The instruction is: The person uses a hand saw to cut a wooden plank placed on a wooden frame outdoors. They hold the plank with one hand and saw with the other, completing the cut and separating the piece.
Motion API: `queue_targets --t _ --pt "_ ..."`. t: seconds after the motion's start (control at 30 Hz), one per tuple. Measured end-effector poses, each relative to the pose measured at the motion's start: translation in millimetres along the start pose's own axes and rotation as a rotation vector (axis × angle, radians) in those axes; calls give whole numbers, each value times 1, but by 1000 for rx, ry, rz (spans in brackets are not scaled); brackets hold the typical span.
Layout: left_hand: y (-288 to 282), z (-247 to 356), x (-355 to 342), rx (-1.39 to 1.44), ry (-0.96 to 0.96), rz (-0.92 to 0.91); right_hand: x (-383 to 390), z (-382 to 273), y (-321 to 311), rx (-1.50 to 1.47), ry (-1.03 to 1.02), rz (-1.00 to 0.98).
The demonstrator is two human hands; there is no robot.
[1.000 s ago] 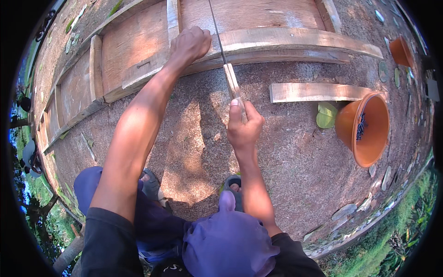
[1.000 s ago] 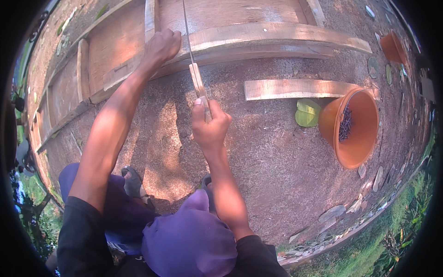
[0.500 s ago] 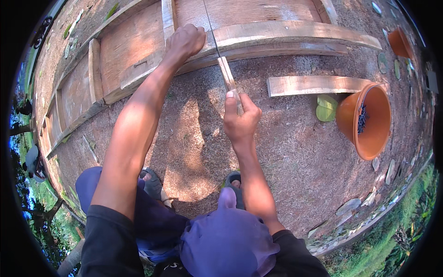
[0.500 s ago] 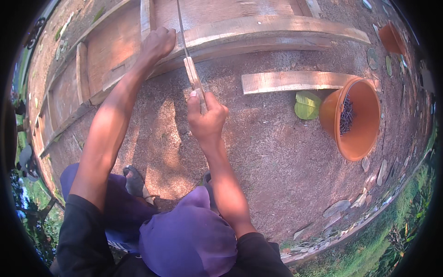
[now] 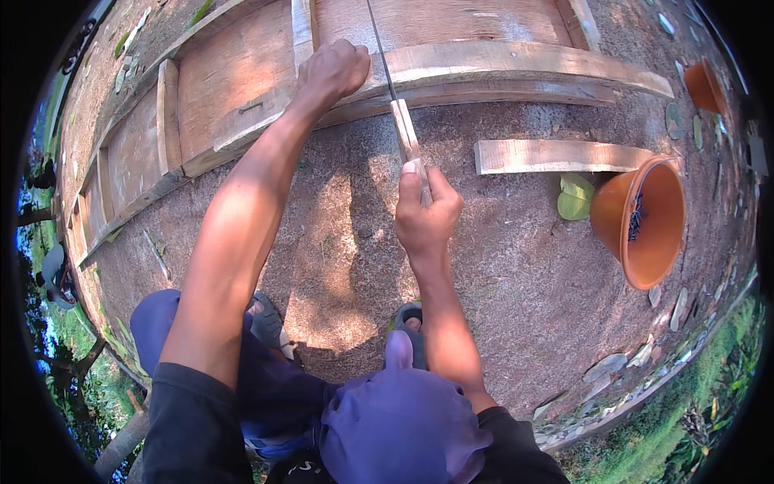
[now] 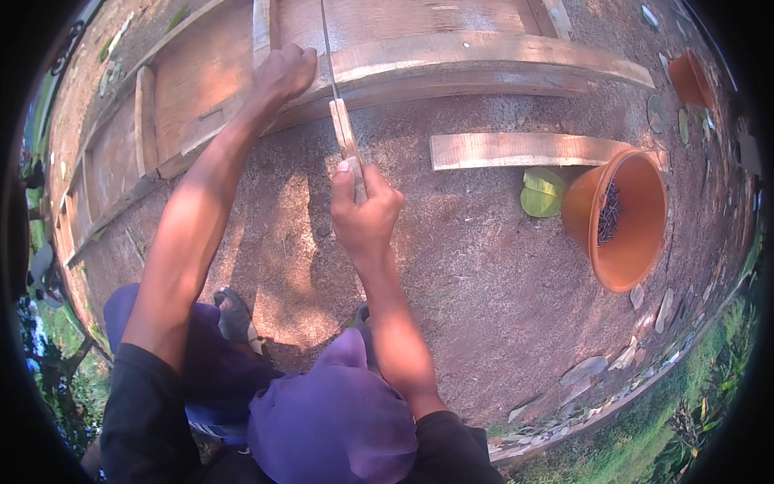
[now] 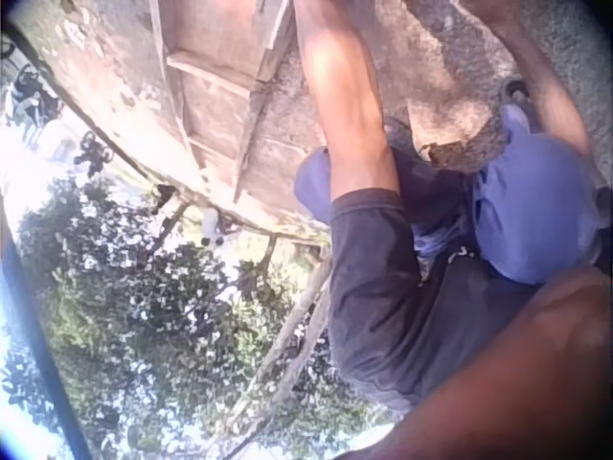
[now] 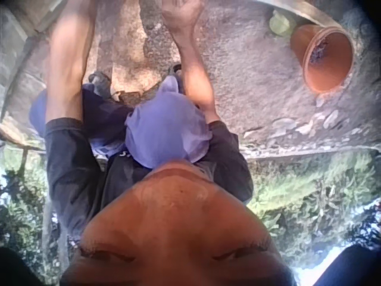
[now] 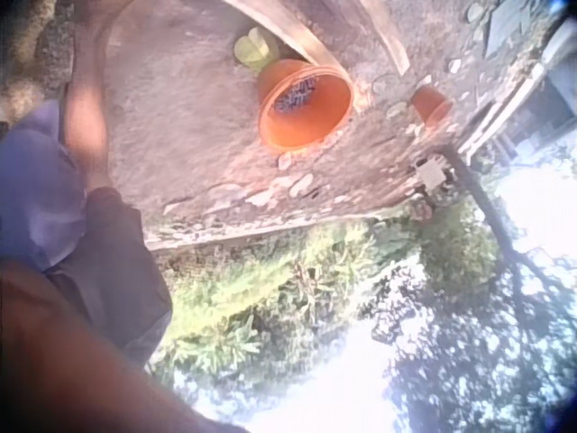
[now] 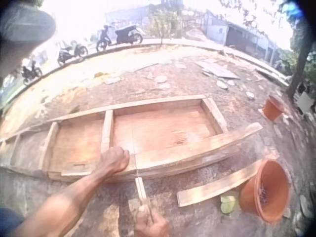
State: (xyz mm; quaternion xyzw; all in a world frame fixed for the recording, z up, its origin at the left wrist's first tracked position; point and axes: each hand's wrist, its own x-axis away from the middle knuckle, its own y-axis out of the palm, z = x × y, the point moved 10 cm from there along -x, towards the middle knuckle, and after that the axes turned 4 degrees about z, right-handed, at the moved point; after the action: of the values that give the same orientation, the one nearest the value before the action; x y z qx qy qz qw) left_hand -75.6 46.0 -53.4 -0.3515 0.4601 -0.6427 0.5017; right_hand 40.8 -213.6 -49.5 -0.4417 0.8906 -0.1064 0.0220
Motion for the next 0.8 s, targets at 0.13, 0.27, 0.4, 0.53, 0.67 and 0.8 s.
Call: queue_targets --t 0.13,0.27,0.4,0.53,0.67,0.8 --pt "-4 -20 7 -34 21 32 58 14 -29 91 -16 -53" --pt "11 7 6 65 -60 -159 137 27 -112 23 61 -30" --pt "10 -24 3 17 -32 -71 59 5 -36 102 82 -75" --pt "10 -8 -4 24 19 -66 -6 -5 3 5 -17 -13" --pt "7 -25 -1 1 32 -60 87 24 -53 112 32 -81" --pt "9 1 1 31 84 -21 127 18 -96 7 73 -10"
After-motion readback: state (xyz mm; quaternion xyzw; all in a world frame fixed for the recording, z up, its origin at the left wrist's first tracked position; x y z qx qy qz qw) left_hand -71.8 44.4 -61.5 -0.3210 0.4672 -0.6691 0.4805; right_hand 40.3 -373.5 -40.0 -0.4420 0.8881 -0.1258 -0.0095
